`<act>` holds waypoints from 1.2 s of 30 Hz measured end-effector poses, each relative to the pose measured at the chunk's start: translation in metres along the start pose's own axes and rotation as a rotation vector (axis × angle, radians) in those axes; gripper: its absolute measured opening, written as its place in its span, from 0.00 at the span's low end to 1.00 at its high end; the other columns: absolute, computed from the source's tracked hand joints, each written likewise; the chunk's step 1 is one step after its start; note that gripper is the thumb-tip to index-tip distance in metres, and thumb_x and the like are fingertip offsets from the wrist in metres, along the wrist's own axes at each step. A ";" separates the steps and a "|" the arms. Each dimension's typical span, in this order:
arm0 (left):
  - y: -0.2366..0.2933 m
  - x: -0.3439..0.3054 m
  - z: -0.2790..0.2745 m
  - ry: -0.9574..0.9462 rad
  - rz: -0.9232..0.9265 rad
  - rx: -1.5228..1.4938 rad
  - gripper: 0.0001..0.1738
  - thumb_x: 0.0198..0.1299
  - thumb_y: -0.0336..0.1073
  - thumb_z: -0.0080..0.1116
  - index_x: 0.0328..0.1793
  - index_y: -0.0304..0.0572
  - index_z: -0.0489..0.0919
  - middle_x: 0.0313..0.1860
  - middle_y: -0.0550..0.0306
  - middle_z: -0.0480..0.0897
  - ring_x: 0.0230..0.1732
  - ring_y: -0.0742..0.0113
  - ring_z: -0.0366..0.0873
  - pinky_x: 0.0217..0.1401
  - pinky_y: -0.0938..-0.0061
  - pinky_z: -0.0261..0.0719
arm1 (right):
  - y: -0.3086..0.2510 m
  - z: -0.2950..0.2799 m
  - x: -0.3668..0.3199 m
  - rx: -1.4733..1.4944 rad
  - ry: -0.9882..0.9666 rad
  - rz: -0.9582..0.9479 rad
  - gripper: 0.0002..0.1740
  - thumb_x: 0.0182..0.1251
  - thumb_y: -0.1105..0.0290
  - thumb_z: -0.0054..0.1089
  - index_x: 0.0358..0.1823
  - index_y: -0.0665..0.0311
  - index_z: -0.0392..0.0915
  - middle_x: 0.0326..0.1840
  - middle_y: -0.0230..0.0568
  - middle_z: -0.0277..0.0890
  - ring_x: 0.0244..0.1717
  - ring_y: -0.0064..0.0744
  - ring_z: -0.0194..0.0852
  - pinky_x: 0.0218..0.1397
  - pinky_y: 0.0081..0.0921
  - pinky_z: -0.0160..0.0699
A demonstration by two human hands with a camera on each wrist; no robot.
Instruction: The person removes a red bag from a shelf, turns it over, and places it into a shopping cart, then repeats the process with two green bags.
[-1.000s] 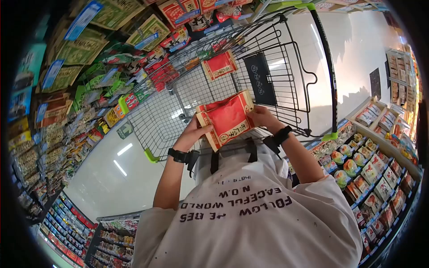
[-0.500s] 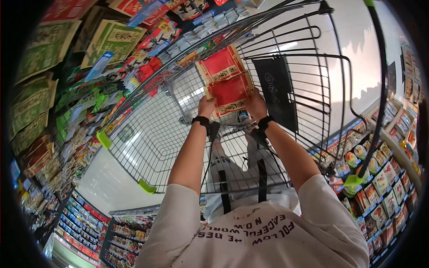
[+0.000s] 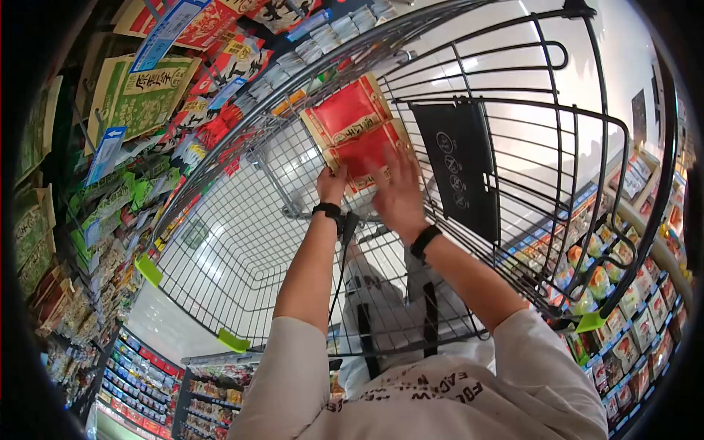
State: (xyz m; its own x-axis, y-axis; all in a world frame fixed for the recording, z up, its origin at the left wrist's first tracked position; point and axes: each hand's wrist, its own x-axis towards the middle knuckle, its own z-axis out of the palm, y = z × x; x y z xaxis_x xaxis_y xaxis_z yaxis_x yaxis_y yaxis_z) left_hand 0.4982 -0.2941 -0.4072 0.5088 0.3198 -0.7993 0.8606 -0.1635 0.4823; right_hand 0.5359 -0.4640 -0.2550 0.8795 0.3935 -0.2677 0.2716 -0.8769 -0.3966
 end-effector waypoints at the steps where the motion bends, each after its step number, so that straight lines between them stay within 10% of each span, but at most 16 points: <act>1: -0.005 0.007 0.003 0.002 0.002 -0.004 0.23 0.63 0.49 0.61 0.54 0.39 0.79 0.39 0.58 0.84 0.32 0.68 0.80 0.30 0.71 0.76 | -0.003 0.008 0.006 -0.003 0.002 -0.004 0.44 0.50 0.69 0.64 0.72 0.56 0.60 0.76 0.59 0.48 0.76 0.66 0.42 0.75 0.58 0.49; 4: -0.024 0.021 0.002 -0.031 -0.021 0.082 0.27 0.62 0.53 0.62 0.54 0.37 0.79 0.40 0.57 0.84 0.33 0.67 0.80 0.30 0.72 0.78 | -0.003 0.062 0.016 -0.028 -0.037 0.126 0.43 0.52 0.65 0.64 0.73 0.36 0.60 0.80 0.57 0.39 0.76 0.73 0.38 0.73 0.63 0.48; 15: 0.038 -0.057 -0.063 -0.385 -0.416 -0.141 0.27 0.63 0.55 0.51 0.63 0.49 0.73 0.59 0.61 0.73 0.56 0.63 0.72 0.56 0.58 0.71 | -0.005 0.071 0.037 -0.054 -0.274 0.269 0.33 0.64 0.51 0.54 0.72 0.27 0.60 0.80 0.55 0.41 0.77 0.69 0.41 0.72 0.58 0.55; 19: 0.036 -0.116 -0.157 -0.512 -0.138 -0.298 0.20 0.65 0.52 0.50 0.53 0.50 0.78 0.47 0.65 0.78 0.49 0.71 0.74 0.48 0.69 0.72 | -0.009 0.028 0.012 0.165 -0.334 0.201 0.30 0.65 0.49 0.53 0.66 0.51 0.69 0.70 0.50 0.64 0.73 0.51 0.56 0.69 0.46 0.64; 21: 0.044 -0.159 -0.207 -0.478 0.045 -0.092 0.13 0.64 0.49 0.52 0.34 0.52 0.78 0.27 0.73 0.74 0.29 0.76 0.70 0.33 0.78 0.67 | -0.025 -0.031 -0.017 0.131 -0.473 0.090 0.31 0.63 0.51 0.54 0.66 0.54 0.67 0.66 0.51 0.67 0.66 0.51 0.67 0.64 0.45 0.70; 24: -0.021 -0.164 -0.271 -0.556 0.478 0.521 0.19 0.63 0.46 0.51 0.41 0.36 0.80 0.38 0.53 0.84 0.42 0.60 0.79 0.44 0.62 0.75 | 0.005 -0.008 -0.071 0.067 -0.515 -0.022 0.24 0.63 0.48 0.49 0.51 0.54 0.80 0.46 0.54 0.81 0.51 0.51 0.79 0.54 0.46 0.77; 26: -0.024 -0.207 -0.298 -0.639 0.349 0.985 0.24 0.61 0.51 0.51 0.46 0.36 0.83 0.42 0.45 0.86 0.45 0.54 0.81 0.51 0.60 0.75 | -0.046 -0.098 -0.117 0.020 -0.528 0.144 0.23 0.63 0.53 0.49 0.48 0.62 0.81 0.49 0.54 0.81 0.54 0.52 0.79 0.57 0.47 0.76; 27: -0.050 -0.206 -0.305 -0.767 0.253 0.804 0.28 0.65 0.57 0.47 0.52 0.40 0.83 0.53 0.48 0.83 0.57 0.54 0.78 0.62 0.64 0.71 | -0.010 -0.037 -0.122 -0.297 -0.686 -0.080 0.22 0.67 0.54 0.46 0.48 0.60 0.82 0.51 0.51 0.81 0.56 0.49 0.78 0.58 0.46 0.76; 28: -0.092 -0.192 -0.316 -0.701 0.447 0.671 0.28 0.59 0.56 0.53 0.48 0.36 0.83 0.45 0.47 0.86 0.49 0.55 0.80 0.54 0.61 0.74 | -0.008 -0.023 -0.137 -0.200 -0.655 0.055 0.21 0.70 0.57 0.42 0.47 0.58 0.84 0.51 0.48 0.82 0.56 0.49 0.79 0.57 0.46 0.77; 30: -0.131 -0.224 -0.309 -0.515 0.537 0.733 0.31 0.59 0.59 0.53 0.53 0.38 0.80 0.52 0.47 0.82 0.54 0.54 0.77 0.59 0.62 0.71 | 0.037 0.036 -0.165 -0.530 -0.514 -0.489 0.14 0.68 0.59 0.49 0.46 0.50 0.83 0.42 0.37 0.83 0.47 0.43 0.83 0.46 0.43 0.82; 31: -0.147 -0.239 -0.304 -0.370 0.598 0.765 0.34 0.58 0.62 0.52 0.59 0.40 0.77 0.59 0.47 0.78 0.59 0.54 0.74 0.63 0.63 0.69 | 0.031 0.057 -0.177 -0.697 -0.478 -0.336 0.23 0.71 0.53 0.42 0.46 0.58 0.83 0.52 0.43 0.82 0.55 0.44 0.80 0.56 0.45 0.77; 32: -0.165 -0.250 -0.302 -0.236 0.653 0.784 0.38 0.58 0.65 0.52 0.65 0.43 0.75 0.66 0.47 0.74 0.64 0.53 0.71 0.68 0.64 0.67 | 0.005 0.006 -0.190 -0.311 -0.604 -0.296 0.21 0.71 0.53 0.41 0.46 0.56 0.83 0.52 0.40 0.82 0.54 0.42 0.80 0.53 0.43 0.79; 34: -0.194 -0.237 -0.300 -0.650 0.473 0.536 0.39 0.66 0.66 0.42 0.68 0.41 0.71 0.65 0.50 0.76 0.63 0.55 0.71 0.70 0.65 0.64 | -0.093 -0.121 -0.226 -0.381 -0.559 -0.071 0.21 0.70 0.52 0.41 0.45 0.53 0.82 0.51 0.41 0.81 0.52 0.41 0.80 0.53 0.42 0.79; 36: -0.202 -0.228 -0.292 -0.658 0.311 0.342 0.33 0.71 0.59 0.42 0.65 0.41 0.76 0.61 0.54 0.79 0.64 0.63 0.69 0.71 0.71 0.60 | -0.047 -0.071 -0.224 -0.332 -0.484 -0.286 0.22 0.71 0.49 0.40 0.46 0.51 0.82 0.51 0.40 0.81 0.51 0.42 0.80 0.53 0.41 0.79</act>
State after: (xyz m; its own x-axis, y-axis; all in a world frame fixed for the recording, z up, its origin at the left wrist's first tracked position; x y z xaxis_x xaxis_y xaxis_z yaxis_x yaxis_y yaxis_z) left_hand 0.2016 -0.0612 -0.2180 0.5437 -0.3858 -0.7453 0.5828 -0.4654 0.6661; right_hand 0.3542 -0.5301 -0.1136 0.5003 0.6356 -0.5880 0.6432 -0.7274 -0.2390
